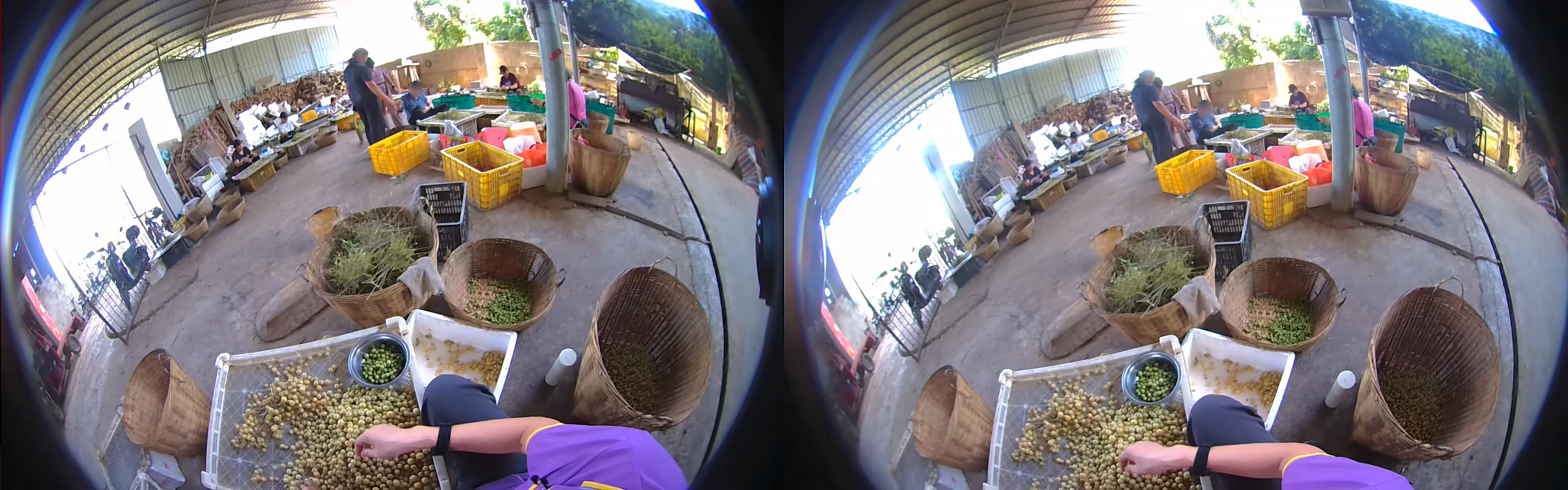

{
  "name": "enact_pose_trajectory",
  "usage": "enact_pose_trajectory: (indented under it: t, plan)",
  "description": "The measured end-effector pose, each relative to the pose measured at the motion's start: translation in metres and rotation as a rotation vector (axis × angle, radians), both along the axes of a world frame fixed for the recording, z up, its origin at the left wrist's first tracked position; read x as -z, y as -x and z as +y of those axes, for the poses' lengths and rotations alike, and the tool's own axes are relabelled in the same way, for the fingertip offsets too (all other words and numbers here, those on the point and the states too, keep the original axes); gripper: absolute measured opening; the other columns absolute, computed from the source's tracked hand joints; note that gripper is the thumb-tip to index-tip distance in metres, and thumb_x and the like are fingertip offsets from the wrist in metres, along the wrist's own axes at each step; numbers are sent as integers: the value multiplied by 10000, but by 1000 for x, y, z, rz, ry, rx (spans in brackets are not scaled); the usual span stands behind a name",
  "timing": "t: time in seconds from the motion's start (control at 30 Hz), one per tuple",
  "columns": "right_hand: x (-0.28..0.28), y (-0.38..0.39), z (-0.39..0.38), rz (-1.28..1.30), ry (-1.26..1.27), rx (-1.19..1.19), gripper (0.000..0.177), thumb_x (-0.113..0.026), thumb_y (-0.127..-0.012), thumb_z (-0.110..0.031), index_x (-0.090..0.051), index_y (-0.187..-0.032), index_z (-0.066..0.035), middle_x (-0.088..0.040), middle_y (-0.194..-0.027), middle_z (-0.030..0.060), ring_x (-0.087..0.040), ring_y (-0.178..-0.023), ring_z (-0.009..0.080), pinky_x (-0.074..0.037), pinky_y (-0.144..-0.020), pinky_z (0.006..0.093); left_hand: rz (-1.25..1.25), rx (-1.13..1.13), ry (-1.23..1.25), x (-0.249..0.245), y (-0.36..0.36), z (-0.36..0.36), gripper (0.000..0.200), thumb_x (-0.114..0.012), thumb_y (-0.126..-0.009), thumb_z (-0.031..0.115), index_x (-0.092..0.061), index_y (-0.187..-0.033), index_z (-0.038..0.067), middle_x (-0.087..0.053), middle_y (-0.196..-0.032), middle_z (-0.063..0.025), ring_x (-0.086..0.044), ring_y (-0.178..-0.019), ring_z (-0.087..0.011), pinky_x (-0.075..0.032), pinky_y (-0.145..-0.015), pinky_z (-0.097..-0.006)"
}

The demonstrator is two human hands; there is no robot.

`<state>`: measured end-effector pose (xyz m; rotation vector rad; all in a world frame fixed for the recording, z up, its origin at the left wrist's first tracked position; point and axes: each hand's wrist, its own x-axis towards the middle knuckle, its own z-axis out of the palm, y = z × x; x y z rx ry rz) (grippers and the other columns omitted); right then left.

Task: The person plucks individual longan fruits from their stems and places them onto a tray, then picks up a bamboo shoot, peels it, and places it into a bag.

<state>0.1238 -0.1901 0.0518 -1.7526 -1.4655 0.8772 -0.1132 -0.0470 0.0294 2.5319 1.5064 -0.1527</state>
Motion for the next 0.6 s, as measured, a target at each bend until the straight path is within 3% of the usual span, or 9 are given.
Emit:
enact_pose_trajectory:
  t: [0.07,0.17,0.23,0.27,0.3,0.33,0.37,0.43,0.6]
  plan:
    - [-9,-10,4,2,-4,9,221,-523,-814,-192,-634,-965,-75,-655,-859,113,-623,-788,266,-479,-703,361,-380,-83,22,-5,4,10,338,-482,-850,178,-534,-1115,-26,-599,-997,-254,-587,-944,-338,-447,-813,-403]
    - [-28,-27,4,22,-12,61,238,-520,-812,-204,-648,-981,-96,-660,-874,113,-627,-789,250,-481,-705,349,-665,-89,180,-4,14,37,373,-506,-855,196,-524,-1157,-22,-605,-981,-211,-582,-886,-289,-444,-793,-361]
    - [-29,-36,9,-26,-16,70,242,-530,-813,-226,-651,-992,-119,-659,-863,113,-628,-781,245,-484,-721,349,-958,-275,464,-74,-5,2,361,-513,-867,186,-526,-1160,-25,-596,-979,-141,-558,-836,-221,-443,-768,-312]
    - [-35,-37,8,8,17,72,245,-526,-821,-231,-648,-998,-114,-661,-862,104,-630,-751,229,-494,-713,343,-1260,-298,504,-13,4,36,64,-478,-814,67,-482,-872,41,-488,-640,-29,-469,-556,-140,-371,-495,-272]
    - [-47,-36,6,-4,-6,102,252,-525,-830,-234,-640,-1016,-109,-664,-862,90,-635,-716,198,-511,-664,328,-1308,-325,621,-44,-4,22,44,-471,-804,84,-479,-839,59,-421,-632,28,-360,-544,-53,-292,-481,-197]
    - [-48,-38,9,67,42,103,255,-525,-834,-225,-633,-1038,-115,-667,-865,72,-633,-689,160,-519,-606,304,-1270,-316,610,-64,-10,11,39,-451,-791,73,-484,-807,58,-435,-619,6,-378,-526,-73,-302,-467,-211]
    - [-40,-37,13,83,3,163,235,-540,-800,-232,-672,-951,-110,-670,-834,101,-639,-759,216,-495,-709,339,-1306,-288,709,-67,-10,10,35,-456,-796,81,-467,-765,68,-407,-588,9,-385,-514,-83,-304,-448,-229]
    - [-24,-36,24,320,39,152,293,-495,-905,-297,-607,-1074,-86,-649,-924,47,-616,-751,118,-517,-632,273,-1417,-345,886,-83,-20,-6,61,-421,-771,50,-481,-777,53,-435,-604,-7,-384,-505,-73,-316,-431,-199]
    - [-6,-27,35,792,90,88,507,-455,-907,-448,-430,-1279,-104,-511,-1164,70,-590,-911,160,-514,-654,265,-1403,-331,1024,-78,-31,-19,57,-448,-838,92,-463,-783,99,-398,-608,39,-334,-477,-34,-251,-390,-175]
